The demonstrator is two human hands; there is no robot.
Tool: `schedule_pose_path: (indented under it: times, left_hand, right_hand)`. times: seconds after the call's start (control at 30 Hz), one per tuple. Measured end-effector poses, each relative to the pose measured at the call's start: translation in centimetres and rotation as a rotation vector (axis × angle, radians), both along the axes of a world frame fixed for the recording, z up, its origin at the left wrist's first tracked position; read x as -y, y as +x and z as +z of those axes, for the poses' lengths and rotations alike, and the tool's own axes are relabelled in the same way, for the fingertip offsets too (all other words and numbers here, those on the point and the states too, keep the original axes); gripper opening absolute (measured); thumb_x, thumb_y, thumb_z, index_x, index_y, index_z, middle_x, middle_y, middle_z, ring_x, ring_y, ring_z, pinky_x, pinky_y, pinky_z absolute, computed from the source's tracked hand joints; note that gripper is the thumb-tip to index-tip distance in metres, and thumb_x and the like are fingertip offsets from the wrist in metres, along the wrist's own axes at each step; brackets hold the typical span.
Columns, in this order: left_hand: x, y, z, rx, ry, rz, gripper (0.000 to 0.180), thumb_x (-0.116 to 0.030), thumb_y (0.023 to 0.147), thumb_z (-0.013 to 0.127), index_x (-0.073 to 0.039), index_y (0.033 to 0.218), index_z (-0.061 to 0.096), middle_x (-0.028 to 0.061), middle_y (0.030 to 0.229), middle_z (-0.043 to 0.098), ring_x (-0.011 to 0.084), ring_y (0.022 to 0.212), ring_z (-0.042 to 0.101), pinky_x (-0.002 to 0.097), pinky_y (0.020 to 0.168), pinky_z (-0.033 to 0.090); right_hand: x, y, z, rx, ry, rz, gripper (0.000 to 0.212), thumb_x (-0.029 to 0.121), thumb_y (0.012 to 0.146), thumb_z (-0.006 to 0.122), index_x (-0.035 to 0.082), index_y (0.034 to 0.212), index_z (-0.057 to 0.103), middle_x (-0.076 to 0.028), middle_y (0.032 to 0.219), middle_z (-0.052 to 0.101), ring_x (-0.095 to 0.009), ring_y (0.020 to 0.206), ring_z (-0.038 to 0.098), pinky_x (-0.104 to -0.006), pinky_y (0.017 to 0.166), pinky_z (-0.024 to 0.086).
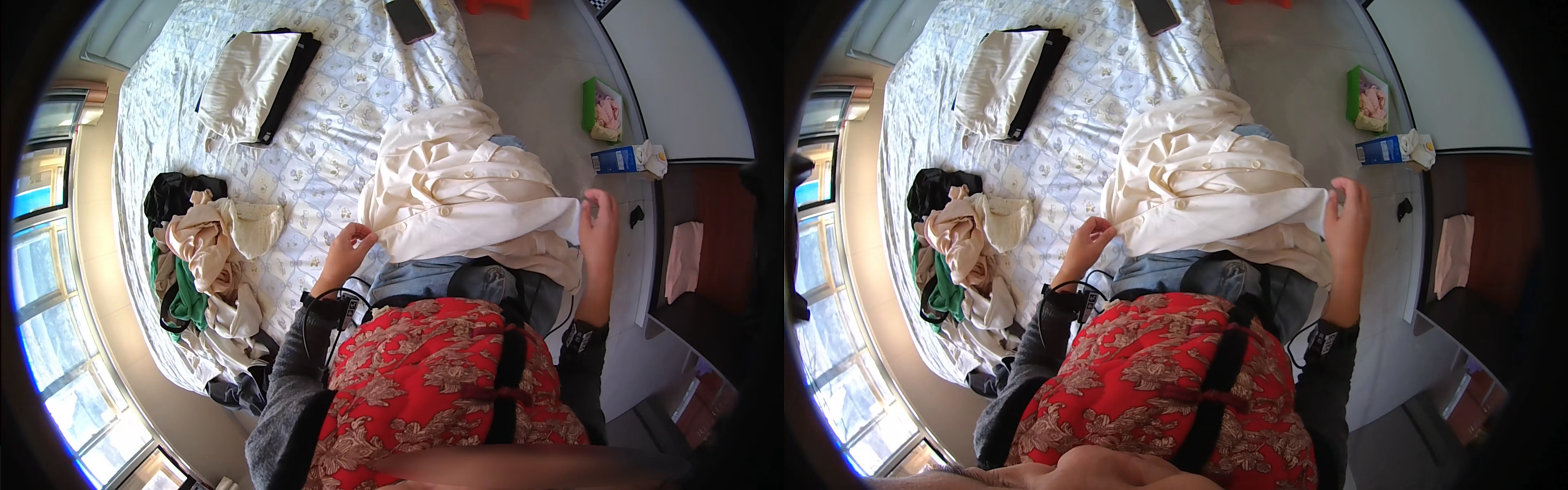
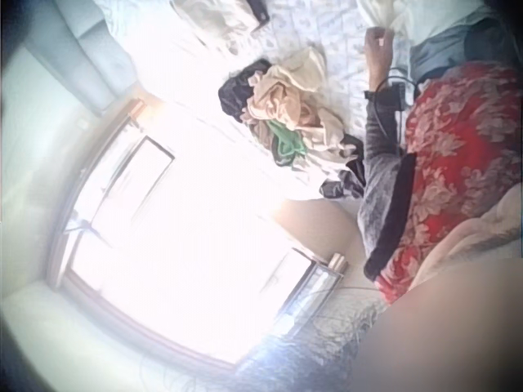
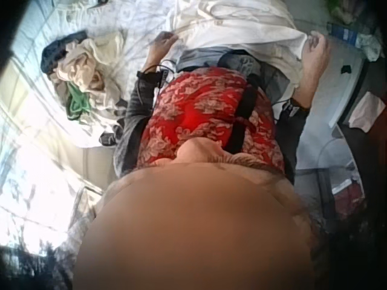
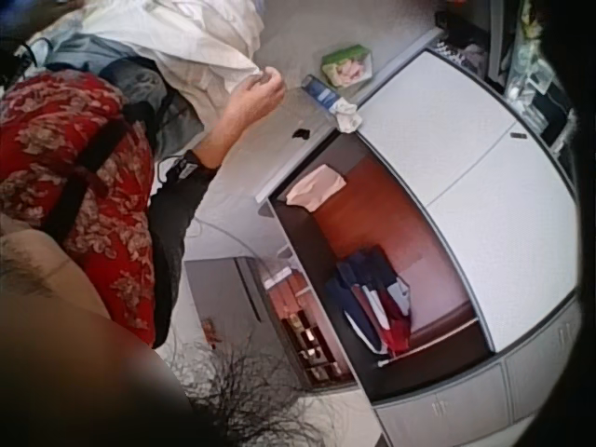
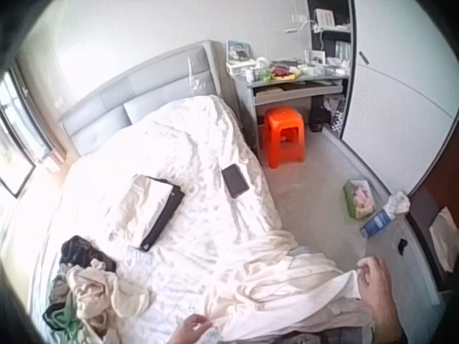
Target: The person folds a white shirt on a bed. They button the shirt, lay it flat, fold the sleeves inward, fold the sides, and then fold the shirt in half.
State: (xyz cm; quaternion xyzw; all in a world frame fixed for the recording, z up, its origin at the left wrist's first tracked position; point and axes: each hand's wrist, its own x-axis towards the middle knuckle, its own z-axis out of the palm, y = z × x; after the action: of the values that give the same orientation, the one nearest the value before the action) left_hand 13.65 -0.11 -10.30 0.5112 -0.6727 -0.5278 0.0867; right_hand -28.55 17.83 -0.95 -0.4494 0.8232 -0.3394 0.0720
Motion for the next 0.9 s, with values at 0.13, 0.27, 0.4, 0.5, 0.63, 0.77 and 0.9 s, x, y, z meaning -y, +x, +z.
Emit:
schedule_pose_path:
  times: [0.13,0.27,0.4,0.5,0.63,0.77,0.9]
  left_hand:
    - [-0.8,0.4,-0.6,0.027,-0.557,-0.252,0.02,-0.016,0.084,0.072,-0.005,0.099,0.064,0.0071,0.1,0.067,0.0249,0.101,0.064,0.0402,0.101,0.042]
    - [-0.3,0.6,-0.2,0.076,-0.629,-0.324,0.023,-0.004,0.077,0.069,-0.008,0.099,0.066,0.0101,0.102,0.064,0.0308,0.098,0.063,0.0426,0.099,0.044]
    - [-0.5,-0.2,0.9,-0.131,-0.659,0.035,0.025,0.01,0.077,0.061,-0.007,0.095,0.067,0.0111,0.095,0.059,0.0265,0.085,0.062,0.0342,0.069,0.052]
    - [-0.2,-1.0,1.2,-0.231,-0.762,0.113,0.028,0.012,0.078,0.059,-0.006,0.099,0.065,0.0101,0.099,0.056,0.0241,0.081,0.061,0.0309,0.069,0.052]
    - [0.7,-1.2,1.0,-0.238,-0.806,0.271,0.021,0.008,0.078,0.063,-0.002,0.096,0.063,0.0069,0.091,0.06,0.0167,0.072,0.06,0.0275,0.064,0.049]
    - [1.1,0.0,2.6,-0.211,-0.475,0.2,0.02,0.001,0.078,0.069,-0.002,0.097,0.065,0.0082,0.093,0.065,0.0159,0.072,0.059,0.0285,0.069,0.049]
    - [0.8,-1.3,6.5,-0.136,-0.623,-0.076,0.031,-0.008,0.076,0.074,-0.006,0.106,0.068,0.0108,0.108,0.066,0.0317,0.101,0.057,0.0395,0.09,0.045]
  right_hand:
    - [6.7,7.6,-2.2,0.178,0.022,0.412,0.015,0.015,0.087,0.066,0.003,0.096,0.062,-0.011,0.089,0.064,-0.03,0.098,0.059,-0.0388,0.084,0.048]
    - [11.0,14.0,-3.9,-0.163,0.35,0.68,0.025,0.031,0.085,0.069,0.007,0.091,0.064,-0.009,0.089,0.065,-0.03,0.094,0.06,-0.0388,0.079,0.048]
    - [11.8,13.0,-3.1,0.262,0.386,0.689,0.028,0.031,0.085,0.07,0.006,0.094,0.062,-0.011,0.094,0.067,-0.028,0.09,0.064,-0.0385,0.075,0.049]
    - [10.4,11.3,-2.3,0.576,0.289,0.569,0.024,0.02,0.085,0.071,0.003,0.098,0.06,-0.012,0.096,0.068,-0.026,0.087,0.067,-0.0361,0.073,0.051]
    - [9.7,11.1,-3.0,0.569,0.116,0.513,0.019,0.012,0.084,0.07,0.002,0.097,0.061,-0.01,0.094,0.068,-0.026,0.084,0.066,-0.0341,0.074,0.051]
    - [9.6,11.0,-3.3,0.472,0.17,0.562,0.015,0.009,0.082,0.069,0.003,0.095,0.062,-0.01,0.09,0.067,-0.027,0.081,0.065,-0.035,0.072,0.051]
    - [9.1,10.8,-2.7,0.417,0.05,0.563,0.014,0.006,0.081,0.069,0.004,0.093,0.063,-0.01,0.086,0.066,-0.027,0.077,0.065,-0.0338,0.068,0.05]
